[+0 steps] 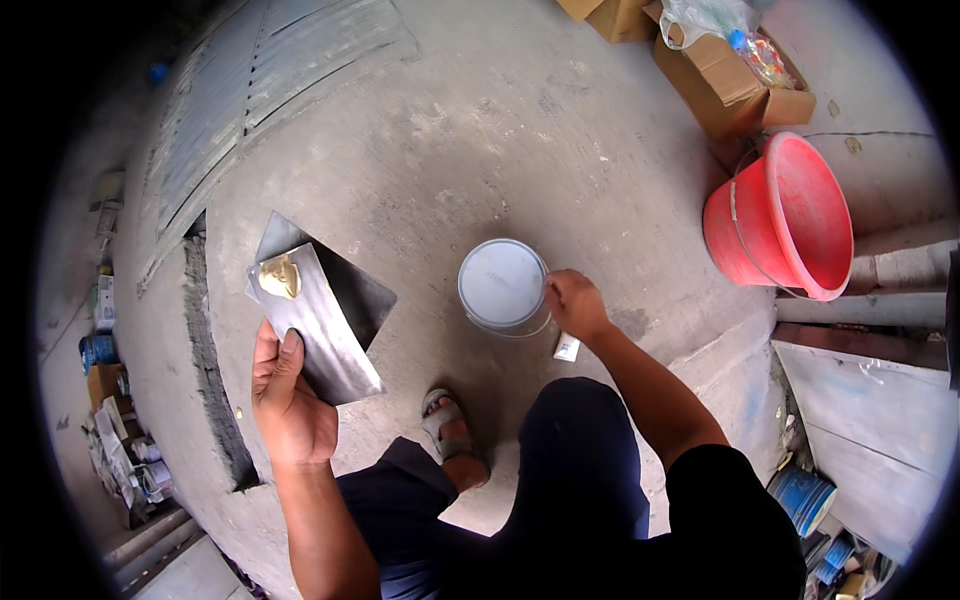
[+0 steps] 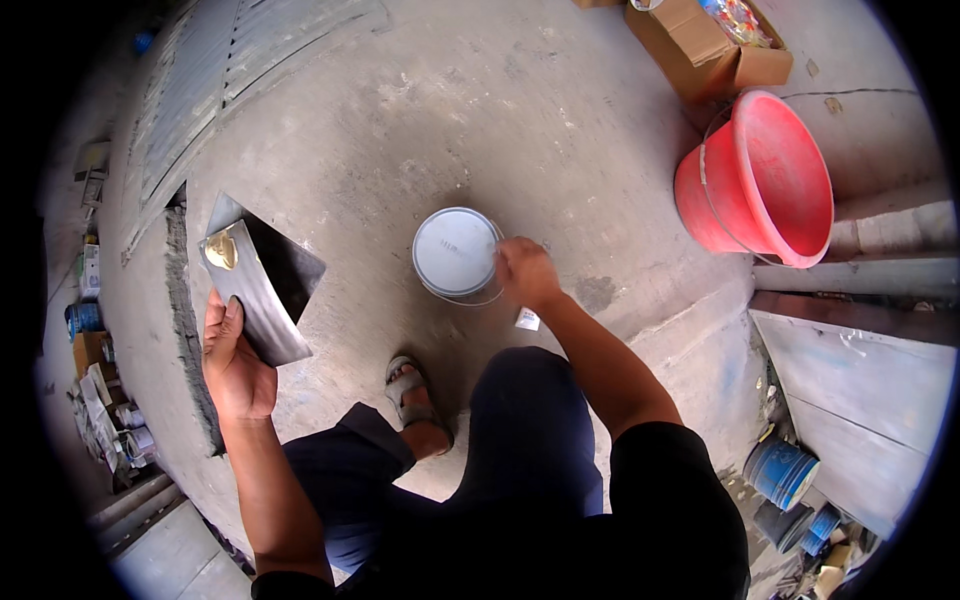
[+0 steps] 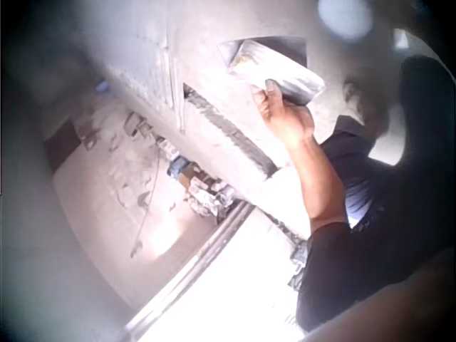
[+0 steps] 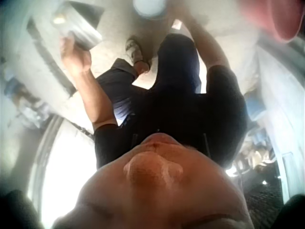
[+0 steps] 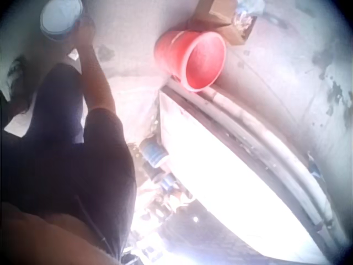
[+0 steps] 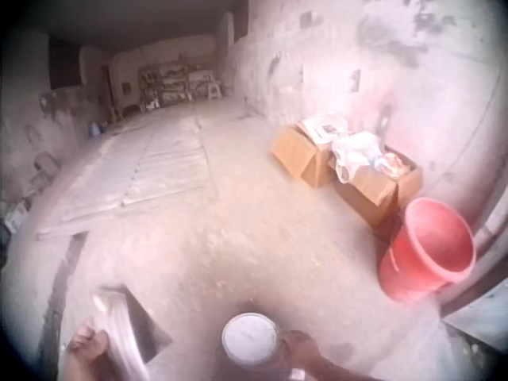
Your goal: The person sands the front bumper and fender of a silver car using a sanding block and sandpaper. They switch between different grits of sandpaper and inspect the surface by hand. The person also handles a container of filler material and a small tube of liquid.
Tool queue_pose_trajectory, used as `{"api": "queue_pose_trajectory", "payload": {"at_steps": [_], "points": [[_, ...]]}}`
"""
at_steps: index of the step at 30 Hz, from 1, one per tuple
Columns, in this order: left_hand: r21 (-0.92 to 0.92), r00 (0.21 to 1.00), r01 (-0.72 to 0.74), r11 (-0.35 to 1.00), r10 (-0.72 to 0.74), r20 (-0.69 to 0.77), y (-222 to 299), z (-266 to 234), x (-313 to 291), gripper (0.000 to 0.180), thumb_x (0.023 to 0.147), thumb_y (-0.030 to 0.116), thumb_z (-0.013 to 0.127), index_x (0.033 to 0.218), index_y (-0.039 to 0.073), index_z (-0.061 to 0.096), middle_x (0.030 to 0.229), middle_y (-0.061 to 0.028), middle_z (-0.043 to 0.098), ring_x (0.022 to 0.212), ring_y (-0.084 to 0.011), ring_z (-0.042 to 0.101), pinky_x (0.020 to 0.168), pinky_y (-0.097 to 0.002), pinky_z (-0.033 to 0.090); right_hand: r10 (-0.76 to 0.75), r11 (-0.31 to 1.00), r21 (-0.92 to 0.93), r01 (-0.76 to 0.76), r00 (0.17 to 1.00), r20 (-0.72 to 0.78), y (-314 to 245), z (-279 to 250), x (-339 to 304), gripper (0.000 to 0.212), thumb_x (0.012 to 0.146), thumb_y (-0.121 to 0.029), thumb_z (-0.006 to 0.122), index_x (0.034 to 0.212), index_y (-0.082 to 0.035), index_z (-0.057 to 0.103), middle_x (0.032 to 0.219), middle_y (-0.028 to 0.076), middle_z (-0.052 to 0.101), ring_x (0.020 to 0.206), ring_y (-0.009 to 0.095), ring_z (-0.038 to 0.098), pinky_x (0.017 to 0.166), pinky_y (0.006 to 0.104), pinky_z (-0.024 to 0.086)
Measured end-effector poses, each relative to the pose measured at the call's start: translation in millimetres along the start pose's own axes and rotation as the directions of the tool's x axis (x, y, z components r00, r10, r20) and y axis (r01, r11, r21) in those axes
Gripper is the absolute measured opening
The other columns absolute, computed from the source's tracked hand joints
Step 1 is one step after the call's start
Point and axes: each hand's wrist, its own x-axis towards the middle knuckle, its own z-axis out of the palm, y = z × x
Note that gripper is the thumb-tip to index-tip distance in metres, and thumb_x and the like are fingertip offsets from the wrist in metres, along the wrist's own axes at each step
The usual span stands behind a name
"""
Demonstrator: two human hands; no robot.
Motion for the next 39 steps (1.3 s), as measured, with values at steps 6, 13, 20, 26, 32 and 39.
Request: {"api": "queue_pose_trajectory", "payload": {"at_steps": [6, 13, 20, 26, 32, 39], "points": [[0.047, 0.999, 0.012, 0.999, -0.01, -0.046, -5.7, -4.6, 1.3, 0.032, 0.093, 0.006, 0.051, 0.126, 0.005, 0.054, 0.118, -0.0048, 0.061, 0.109, -0.0132, 0.056, 0.098, -0.03, 0.041, 0.632, 0.767, -0.209, -0.606, 0.771, 0.084, 83.1, 31.3, -66.6, 0.031, 0.083, -0.03, 0.064, 0.093, -0.001, 0.057, 0.088, 0.02, 0.064, 0.09, 0.034, 0.063, 0.078, 0.0472, 0.049], [0.093, 0.999, 0.003, 0.996, 0.002, -0.05, -11.4, -0.1, -2.1, 0.034, 0.093, 0.004, 0.051, 0.127, 0.001, 0.051, 0.119, -0.0073, 0.061, 0.11, -0.014, 0.055, 0.099, -0.0297, 0.04, 0.829, 0.549, -0.394, -0.737, 0.541, 0.143, 69.0, 49.4, -73.0, 0.067, 0.077, -0.044, 0.069, 0.12, 0.001, 0.045, 0.117, 0.023, 0.055, 0.109, 0.038, 0.057, 0.092, 0.0436, 0.047], [0.059, 0.999, 0.028, 0.998, -0.027, -0.019, -12.9, 10.5, -3.1, 0.032, 0.092, 0.005, 0.054, 0.123, 0.004, 0.054, 0.116, -0.0057, 0.062, 0.106, -0.0139, 0.057, 0.096, -0.0296, 0.042, 0.759, 0.647, -0.211, -0.733, 0.645, 0.087, 104.4, 47.0, -89.0, 0.055, 0.074, -0.035, 0.07, 0.109, 0.002, 0.05, 0.104, 0.024, 0.061, 0.096, 0.039, 0.063, 0.082, 0.0412, 0.052], [0.08, 0.999, -0.041, 0.996, 0.041, 0.007, -21.4, 21.9, 0.0, 0.032, 0.093, 0.002, 0.053, 0.125, -0.001, 0.052, 0.111, -0.0068, 0.064, 0.099, -0.0102, 0.057, 0.092, -0.0245, 0.041, 0.608, 0.238, 0.853, -0.464, 0.756, 0.242, 62.1, -29.2, -65.1, 0.023, 0.083, -0.011, 0.057, 0.103, -0.004, 0.048, 0.1, 0.014, 0.064, 0.089, 0.021, 0.063, 0.078, 0.0349, 0.05], [0.207, 0.999, -0.013, 0.978, 0.002, 0.052, -37.2, 36.9, 2.1, 0.032, 0.095, 0.003, 0.051, 0.127, -0.002, 0.05, 0.107, -0.0053, 0.063, 0.094, -0.0088, 0.056, 0.087, -0.0231, 0.042, 0.403, 0.253, 0.925, -0.284, 0.9, 0.166, -65.3, -111.8, -18.7, 0.026, 0.093, -0.011, 0.055, 0.116, -0.002, 0.047, 0.102, 0.01, 0.063, 0.093, 0.016, 0.061, 0.084, 0.0293, 0.048], [0.376, 0.993, -0.04, 0.926, -0.005, 0.119, -57.0, 50.8, 3.4, 0.032, 0.095, 0.002, 0.049, 0.126, -0.004, 0.05, 0.108, -0.0058, 0.062, 0.095, -0.0086, 0.055, 0.085, -0.0222, 0.042, 0.169, 0.394, 0.919, -0.022, 0.984, -0.049, -145.6, -114.9, 10.7, 0.033, 0.086, 0.002, 0.064, 0.115, -0.001, 0.049, 0.106, 0.008, 0.061, 0.095, 0.012, 0.059, 0.082, 0.0269, 0.048]]}}
